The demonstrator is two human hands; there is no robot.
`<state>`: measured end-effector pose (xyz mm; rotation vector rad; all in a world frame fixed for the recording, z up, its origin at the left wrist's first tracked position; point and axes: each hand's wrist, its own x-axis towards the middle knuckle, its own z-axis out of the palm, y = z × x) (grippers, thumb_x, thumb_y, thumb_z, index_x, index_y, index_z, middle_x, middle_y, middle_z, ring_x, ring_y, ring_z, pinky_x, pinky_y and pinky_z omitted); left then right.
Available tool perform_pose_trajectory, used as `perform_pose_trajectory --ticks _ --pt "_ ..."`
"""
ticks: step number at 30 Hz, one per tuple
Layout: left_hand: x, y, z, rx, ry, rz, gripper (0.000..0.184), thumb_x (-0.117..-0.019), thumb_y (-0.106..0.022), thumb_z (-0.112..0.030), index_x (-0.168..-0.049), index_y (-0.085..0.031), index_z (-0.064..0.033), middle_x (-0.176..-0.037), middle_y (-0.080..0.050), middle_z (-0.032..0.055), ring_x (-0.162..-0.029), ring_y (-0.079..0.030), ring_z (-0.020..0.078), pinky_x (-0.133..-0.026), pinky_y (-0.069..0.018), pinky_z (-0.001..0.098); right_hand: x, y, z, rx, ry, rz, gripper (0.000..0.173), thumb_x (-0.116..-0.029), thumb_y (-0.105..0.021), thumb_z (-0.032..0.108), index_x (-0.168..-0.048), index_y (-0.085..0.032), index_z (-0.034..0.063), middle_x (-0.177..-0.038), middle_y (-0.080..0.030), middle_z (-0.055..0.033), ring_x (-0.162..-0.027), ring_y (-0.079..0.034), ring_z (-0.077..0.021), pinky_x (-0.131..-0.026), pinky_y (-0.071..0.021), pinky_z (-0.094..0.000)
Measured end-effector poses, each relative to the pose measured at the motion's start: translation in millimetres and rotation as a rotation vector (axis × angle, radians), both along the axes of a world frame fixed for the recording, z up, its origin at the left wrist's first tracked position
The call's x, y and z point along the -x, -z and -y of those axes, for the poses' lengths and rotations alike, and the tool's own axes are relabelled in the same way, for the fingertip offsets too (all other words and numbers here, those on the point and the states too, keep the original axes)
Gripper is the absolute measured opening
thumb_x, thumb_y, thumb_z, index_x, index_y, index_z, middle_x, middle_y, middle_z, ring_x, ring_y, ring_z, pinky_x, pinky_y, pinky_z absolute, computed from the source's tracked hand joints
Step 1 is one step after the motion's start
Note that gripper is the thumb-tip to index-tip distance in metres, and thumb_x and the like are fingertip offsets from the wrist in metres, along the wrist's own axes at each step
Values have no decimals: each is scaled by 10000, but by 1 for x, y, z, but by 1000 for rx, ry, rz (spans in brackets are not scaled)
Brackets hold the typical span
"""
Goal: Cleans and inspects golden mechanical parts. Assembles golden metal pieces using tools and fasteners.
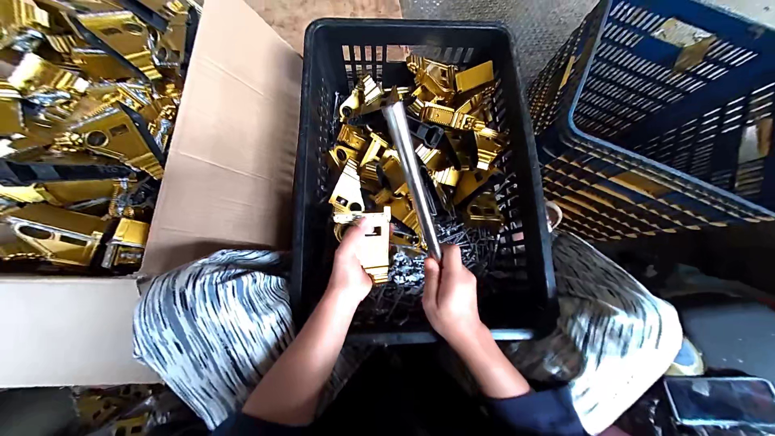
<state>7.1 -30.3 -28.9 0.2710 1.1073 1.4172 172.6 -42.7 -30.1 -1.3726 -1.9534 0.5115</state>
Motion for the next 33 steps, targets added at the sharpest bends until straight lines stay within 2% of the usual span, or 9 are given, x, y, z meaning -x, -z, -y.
perform_pose_trajectory --ticks 3,8,11,15,19,23,26,30,33 --pt "1 -2 -6 107 -46 -76 580 -1012 -449 -628 -1333 -577 -162 -1166 -695 88 -774 -685 161 -567 -553 289 0 5 3 91 -33 49 265 -1049 -479 246 -1069 -593 8 -636 -573 -29 -524 -583 -171 -499 -507 -358" --pt "-1 -1 -6 76 -129 -131 467 -1038 -519 -502 -1295 -568 -114 -1046 -732 102 -837 -732 198 -680 -621 325 8 -8 10 -217 -73 -92 351 -1103 -333 314 -1022 -503 17 -665 -499 -33 -518 -500 -96 -485 -463 -241" --pt "1 3 -9 154 -121 -149 528 -1006 -527 -577 -1228 -637 -111 -972 -712 97 -698 -676 171 -564 -564 295 12 9 11 35 -54 120 285 -1052 -484 248 -1048 -627 1 -655 -633 -86 -526 -651 -243 -476 -535 -422" --pt "-1 5 -10 114 -155 -137 492 -1027 -534 -515 -1261 -606 -89 -1011 -729 114 -778 -718 197 -644 -610 334 12 -9 11 -153 -59 -92 323 -1101 -360 279 -1033 -510 0 -648 -497 -17 -521 -511 -85 -497 -480 -236" --pt "-1 8 -9 161 -138 -161 538 -1003 -546 -563 -1242 -620 -87 -951 -708 113 -699 -679 193 -578 -578 327 17 6 11 84 -52 149 302 -1055 -488 260 -1072 -636 -3 -660 -645 -99 -539 -666 -270 -491 -545 -445" --pt "-7 4 -6 123 -129 -196 430 -1030 -560 -466 -1215 -645 -86 -972 -739 89 -800 -726 190 -696 -620 351 17 0 10 -115 -47 52 320 -1060 -404 249 -994 -572 -15 -634 -563 -45 -502 -566 -148 -471 -501 -304" --pt "-6 7 -8 195 -121 -175 482 -998 -583 -527 -1174 -659 -85 -902 -702 102 -695 -674 189 -591 -578 337 17 8 4 187 -45 216 299 -1051 -496 267 -1025 -632 2 -645 -635 -99 -569 -678 -289 -522 -553 -459" --pt "-4 -2 -5 171 -85 -147 444 -1050 -519 -459 -1249 -629 -78 -1026 -731 108 -701 -690 164 -544 -561 274 -1 -2 -5 250 28 156 296 -1054 -487 263 -1046 -605 -8 -608 -585 -80 -552 -639 -270 -530 -541 -472" --pt "-2 -2 -5 157 -91 -145 444 -1043 -534 -456 -1237 -627 -67 -998 -739 127 -689 -697 173 -541 -566 275 -33 -13 -23 450 126 337 321 -1078 -472 303 -1126 -592 9 -731 -646 -176 -709 -686 -398 -631 -538 -595"
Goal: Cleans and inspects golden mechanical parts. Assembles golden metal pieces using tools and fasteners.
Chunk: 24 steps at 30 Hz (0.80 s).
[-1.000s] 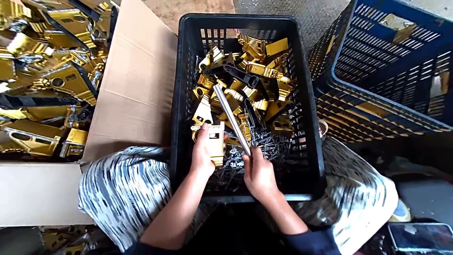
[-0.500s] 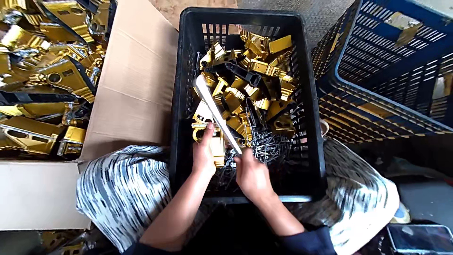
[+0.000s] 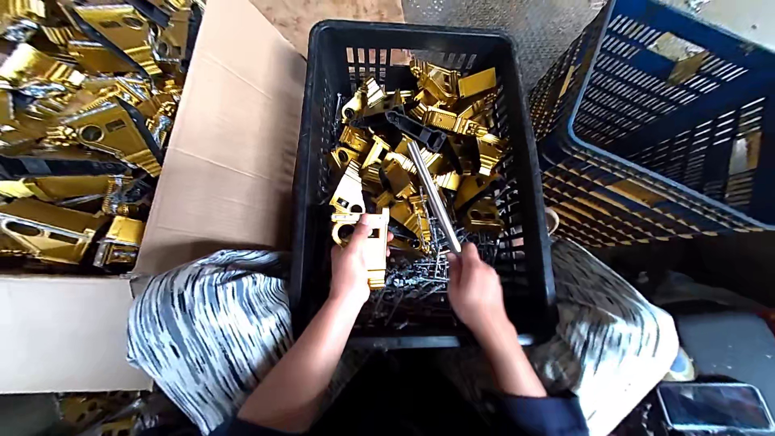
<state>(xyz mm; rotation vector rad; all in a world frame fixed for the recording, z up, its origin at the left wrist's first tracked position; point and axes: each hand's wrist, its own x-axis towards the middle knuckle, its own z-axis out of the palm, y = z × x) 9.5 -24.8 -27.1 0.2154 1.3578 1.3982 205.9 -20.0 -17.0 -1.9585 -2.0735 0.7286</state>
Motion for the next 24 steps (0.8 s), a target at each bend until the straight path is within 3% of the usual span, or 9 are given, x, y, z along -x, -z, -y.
perform_pose_trajectory --ticks 4,7,9,11,13,15,18,21,24 --pt "4 -4 1 -20 -4 49 453 -1034 -542 -478 -1288 -600 -107 -1057 -721 107 -735 -698 159 -569 -574 269 -42 7 -17 133 113 144 358 -1082 -487 275 -1253 -596 -21 -1088 -663 -305 -1032 -659 -507 -849 -509 -683" --pt "10 -16 8 -156 43 100 361 -1002 -581 -418 -1275 -578 -182 -1127 -671 25 -955 -676 128 -802 -588 333 -50 14 -25 -36 122 85 396 -1029 -583 211 -1347 -577 -25 -1287 -577 -342 -1214 -543 -554 -948 -457 -711" --pt "16 -24 12 -275 78 116 285 -908 -581 -212 -1189 -581 -162 -1105 -673 15 -1015 -667 133 -897 -569 381 -39 10 -28 -127 -1 18 306 -978 -654 149 -1233 -676 -19 -1213 -645 -294 -1170 -590 -509 -959 -473 -687" --pt "24 -25 16 -369 121 101 380 -810 -589 -55 -1184 -580 -119 -1124 -670 37 -1042 -658 149 -926 -556 399 -16 11 -22 -17 -244 -25 189 -964 -658 119 -1098 -766 40 -1092 -724 -208 -1051 -687 -418 -906 -542 -650" --pt "30 -25 17 -409 169 53 601 -778 -604 31 -1363 -534 -87 -1237 -641 52 -1094 -640 145 -939 -554 378 17 15 -21 291 -512 101 229 -992 -610 148 -1146 -777 113 -1157 -728 -163 -1108 -683 -379 -950 -529 -634" --pt "35 -26 17 -416 213 0 749 -788 -588 79 -1499 -427 -92 -1401 -558 58 -1174 -603 138 -952 -545 344 50 24 -23 483 -645 322 276 -1007 -569 132 -1222 -735 84 -1248 -688 -196 -1171 -645 -428 -939 -509 -665" --pt "38 -28 19 -378 199 -4 748 -801 -600 114 -1492 -403 -90 -1448 -526 62 -1174 -598 143 -936 -547 337 67 28 -27 535 -735 455 283 -1017 -542 97 -1238 -697 13 -1283 -654 -233 -1174 -631 -461 -916 -506 -676" --pt "39 -29 19 -314 162 -13 702 -845 -650 55 -1446 -348 -145 -1283 -584 53 -1098 -626 142 -901 -559 332 46 31 -39 392 -777 207 250 -990 -618 172 -1167 -752 55 -1229 -678 -174 -1148 -651 -377 -962 -514 -613" --pt "31 -22 15 -225 110 -51 691 -874 -742 -77 -1449 -389 -227 -1183 -621 50 -917 -658 141 -735 -577 299 26 27 -34 90 -667 -328 170 -940 -657 100 -1033 -758 -2 -1045 -745 -142 -982 -727 -244 -917 -589 -459"
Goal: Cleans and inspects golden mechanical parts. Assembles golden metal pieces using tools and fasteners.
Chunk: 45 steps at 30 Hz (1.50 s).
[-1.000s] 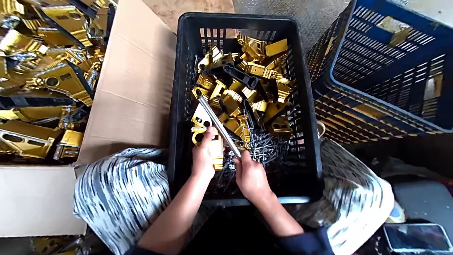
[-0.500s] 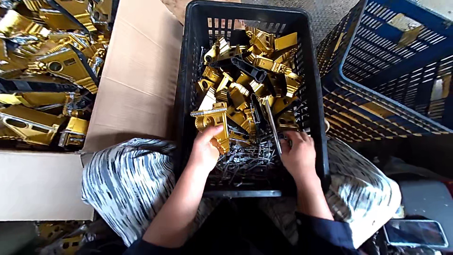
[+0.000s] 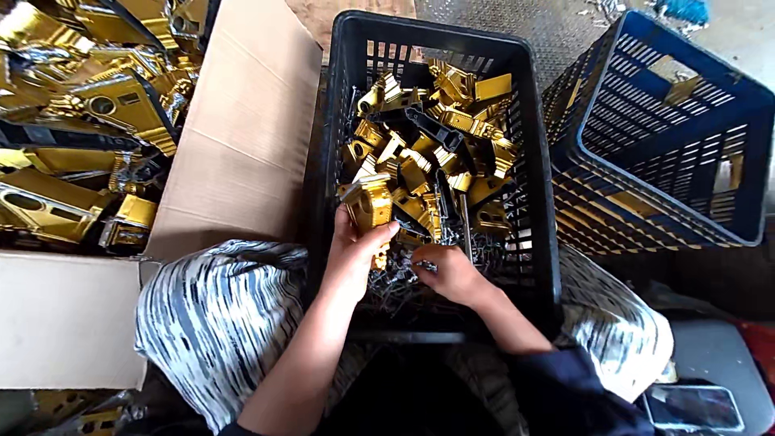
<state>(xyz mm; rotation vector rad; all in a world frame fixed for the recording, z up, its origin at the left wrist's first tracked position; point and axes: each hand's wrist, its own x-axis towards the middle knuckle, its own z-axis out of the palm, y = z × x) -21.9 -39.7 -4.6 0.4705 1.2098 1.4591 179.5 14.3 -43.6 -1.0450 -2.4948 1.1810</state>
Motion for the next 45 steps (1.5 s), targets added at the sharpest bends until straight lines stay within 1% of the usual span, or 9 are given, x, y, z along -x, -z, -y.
perform_pose_trajectory --ticks 5,13,20,25,32,35,39,43,45 --pt "-20 12 -6 54 54 106 679 -914 -757 -171 -1473 -379 -240 -1179 -627 60 -901 -659 156 -727 -581 320 5 -31 16 133 247 -407 153 -969 -642 62 -1065 -761 48 -935 -717 -23 -666 -636 -38 -612 -574 -217" --pt "-20 27 -4 22 364 -155 1180 -691 -885 48 -1574 -150 -221 -1367 -575 101 -1178 -652 213 -957 -595 408 4 -31 14 -212 441 -167 129 -788 -818 71 -852 -708 47 -913 -671 -87 -681 -613 -130 -608 -546 -296" --pt "-13 33 -5 96 592 -483 1017 -681 -819 14 -1521 -271 -159 -1274 -629 88 -1117 -670 162 -921 -600 380 1 -5 17 -725 276 -376 298 -888 -803 197 -993 -591 15 -1103 -593 -190 -884 -654 -221 -748 -594 -306" --pt "-12 22 -4 104 706 -236 996 -712 -744 49 -1541 -235 -165 -1226 -639 91 -1020 -682 153 -828 -598 330 -11 0 5 -368 328 -435 812 -840 -775 556 -1338 -555 -45 -1369 -552 -233 -1199 -610 -281 -943 -575 -409" --pt "-14 32 8 197 727 -7 965 -736 -692 47 -1541 -204 -166 -1060 -635 80 -737 -645 113 -607 -550 241 -6 5 12 57 368 -534 523 -778 -874 151 -1221 -628 21 -1085 -749 -55 -983 -741 -141 -887 -646 -366" --pt "-16 22 15 285 600 78 955 -803 -684 72 -1564 -158 -165 -1024 -625 99 -717 -636 137 -608 -555 264 -3 3 1 34 338 -397 512 -817 -845 270 -1226 -636 43 -1079 -746 -50 -986 -732 -131 -891 -631 -369" --pt "11 -20 1 294 27 59 677 -898 -686 52 -1466 -353 -102 -993 -631 129 -718 -636 177 -637 -565 315 -7 -5 -43 46 467 101 698 -914 -759 439 -1408 -558 -12 -1290 -618 -273 -1144 -628 -419 -963 -506 -616" --pt "98 -70 -31 24 -536 -20 357 -1003 -607 -141 -1328 -460 -121 -975 -615 70 -762 -642 154 -672 -583 318 8 6 -70 55 644 424 606 -937 -685 558 -1235 -708 31 -1319 -611 -267 -1215 -598 -453 -986 -478 -660" --pt "155 -87 -44 -72 -740 -154 507 -1001 -641 -238 -1433 -388 -155 -1137 -612 63 -934 -659 164 -773 -591 351 19 9 -72 0 721 425 563 -924 -696 566 -1179 -739 66 -1307 -618 -242 -1164 -624 -438 -925 -506 -655"
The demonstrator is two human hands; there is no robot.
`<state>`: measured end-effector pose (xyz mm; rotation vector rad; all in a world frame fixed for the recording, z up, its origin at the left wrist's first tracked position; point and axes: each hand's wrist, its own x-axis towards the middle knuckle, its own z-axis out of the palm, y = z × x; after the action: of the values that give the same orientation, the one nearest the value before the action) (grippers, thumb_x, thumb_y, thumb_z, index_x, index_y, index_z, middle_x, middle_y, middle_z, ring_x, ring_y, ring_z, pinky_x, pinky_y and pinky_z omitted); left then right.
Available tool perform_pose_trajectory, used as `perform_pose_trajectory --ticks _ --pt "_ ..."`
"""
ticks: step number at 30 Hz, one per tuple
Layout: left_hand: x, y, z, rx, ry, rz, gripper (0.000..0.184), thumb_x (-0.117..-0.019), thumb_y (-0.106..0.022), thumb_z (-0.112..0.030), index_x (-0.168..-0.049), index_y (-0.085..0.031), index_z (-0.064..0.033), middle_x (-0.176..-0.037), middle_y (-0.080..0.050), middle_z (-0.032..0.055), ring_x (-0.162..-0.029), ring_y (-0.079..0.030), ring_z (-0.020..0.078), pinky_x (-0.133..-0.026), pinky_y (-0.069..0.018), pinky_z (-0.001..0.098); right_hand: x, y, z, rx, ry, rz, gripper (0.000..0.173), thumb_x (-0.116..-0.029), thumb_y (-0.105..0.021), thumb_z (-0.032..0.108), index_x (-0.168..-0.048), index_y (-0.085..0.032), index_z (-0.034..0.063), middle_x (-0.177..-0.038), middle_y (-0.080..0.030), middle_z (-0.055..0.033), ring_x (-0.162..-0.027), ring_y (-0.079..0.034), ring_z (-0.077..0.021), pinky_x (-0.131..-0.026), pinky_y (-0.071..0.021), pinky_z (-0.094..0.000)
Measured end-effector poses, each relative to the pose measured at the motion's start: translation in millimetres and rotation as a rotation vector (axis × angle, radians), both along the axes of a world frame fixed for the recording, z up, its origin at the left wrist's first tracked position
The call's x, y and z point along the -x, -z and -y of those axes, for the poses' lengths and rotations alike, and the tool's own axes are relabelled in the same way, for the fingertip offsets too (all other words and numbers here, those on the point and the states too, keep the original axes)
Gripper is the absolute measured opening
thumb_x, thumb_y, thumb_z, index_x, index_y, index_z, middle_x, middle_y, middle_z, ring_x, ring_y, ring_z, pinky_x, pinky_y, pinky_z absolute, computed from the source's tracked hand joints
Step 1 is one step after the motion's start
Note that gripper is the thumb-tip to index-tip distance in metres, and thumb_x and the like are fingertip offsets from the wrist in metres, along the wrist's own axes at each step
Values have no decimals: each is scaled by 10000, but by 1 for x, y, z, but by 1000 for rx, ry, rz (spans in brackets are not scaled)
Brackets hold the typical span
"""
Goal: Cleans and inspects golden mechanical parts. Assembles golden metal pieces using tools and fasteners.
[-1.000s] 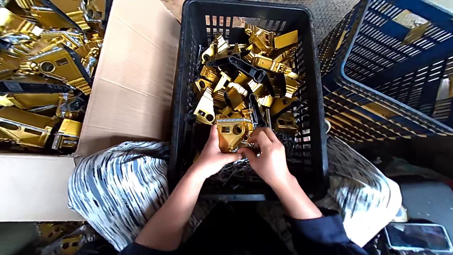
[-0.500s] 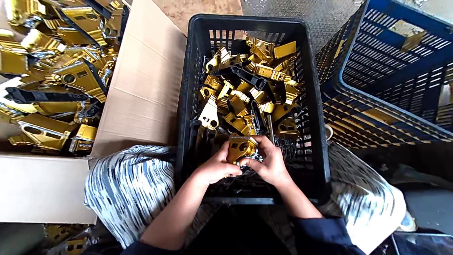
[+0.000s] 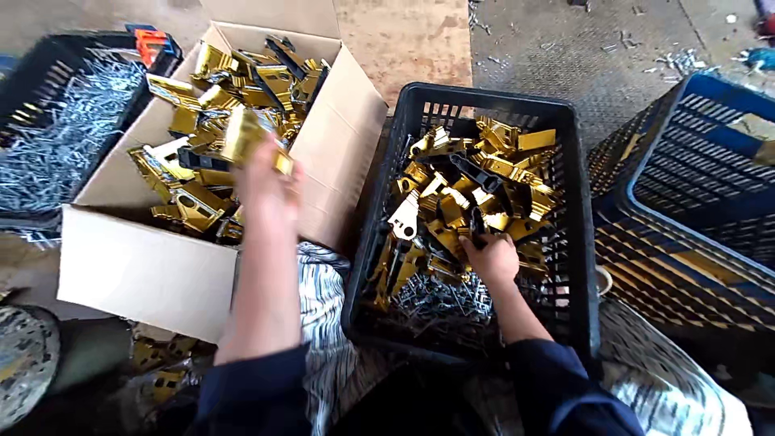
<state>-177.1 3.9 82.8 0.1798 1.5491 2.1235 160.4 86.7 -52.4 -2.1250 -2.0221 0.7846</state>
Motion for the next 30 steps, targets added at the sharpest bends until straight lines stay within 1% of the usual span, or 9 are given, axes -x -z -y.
perform_pose_trajectory --ticks 2,4,8,12,16,20,22,26,30 --pt "46 -10 -5 34 -86 -114 807 -989 -661 -329 -1599 -149 -199 -1478 -483 90 -1289 -558 219 -990 -538 427 6 5 -2 -34 41 -26 508 -917 -719 533 -1137 -747 76 -1311 -612 -232 -1150 -624 -436 -899 -511 -659" --pt "64 -17 -6 91 -111 -146 885 -974 -650 -365 -1626 -75 -199 -1580 -364 99 -1405 -450 252 -1059 -491 462 10 8 -4 7 63 -55 487 -941 -700 514 -1132 -754 69 -1331 -601 -224 -1166 -617 -423 -926 -507 -641" --pt "11 -10 3 159 219 -284 642 -1031 -536 -292 -1595 -248 -192 -1507 -480 55 -1312 -550 209 -1026 -517 424 2 9 -14 103 -15 -112 433 -975 -676 460 -1120 -771 63 -1286 -630 -243 -1223 -588 -421 -991 -476 -639" --pt "-87 19 23 369 861 -596 675 -977 -654 -249 -1570 -346 -160 -1492 -530 72 -1287 -586 210 -1027 -532 440 -26 -14 -7 68 33 -365 374 -987 -692 381 -1149 -760 51 -1182 -706 -211 -1148 -652 -377 -1002 -474 -636" --pt "-167 62 40 334 1079 -628 1217 -742 -876 -468 -1647 -118 -175 -1565 -418 165 -1396 -472 300 -1066 -477 536 -49 -61 32 17 42 -839 172 -998 -652 178 -926 -762 67 -938 -666 -23 -829 -598 -104 -735 -515 -310" --pt "-201 90 39 76 1107 -225 1309 -733 -912 -302 -1628 34 -169 -1441 -514 159 -1248 -609 217 -1021 -558 395 -51 -69 67 136 8 -1154 206 -968 -619 134 -810 -746 97 -883 -687 1 -803 -631 -92 -742 -560 -297" --pt "-202 97 36 21 1128 -87 1185 -781 -878 -153 -1614 -36 -153 -1359 -586 142 -1161 -662 209 -983 -584 379 -42 -56 80 73 -29 -1134 230 -988 -593 117 -832 -759 81 -911 -695 -7 -826 -640 -88 -741 -561 -278" --pt "-192 106 35 140 1039 -126 711 -830 -814 -139 -1444 -464 -57 -1212 -674 97 -1081 -683 177 -934 -594 367 -36 -37 79 -94 2 -991 241 -1027 -555 132 -924 -761 65 -902 -714 14 -736 -615 -33 -669 -523 -214" --pt "-179 110 32 282 821 -389 874 -762 -892 -193 -1479 -403 -95 -1209 -670 80 -1059 -691 132 -913 -603 342 -53 -31 59 -169 -144 -538 246 -1052 -578 232 -984 -766 89 -780 -706 16 -661 -633 -81 -634 -547 -315"
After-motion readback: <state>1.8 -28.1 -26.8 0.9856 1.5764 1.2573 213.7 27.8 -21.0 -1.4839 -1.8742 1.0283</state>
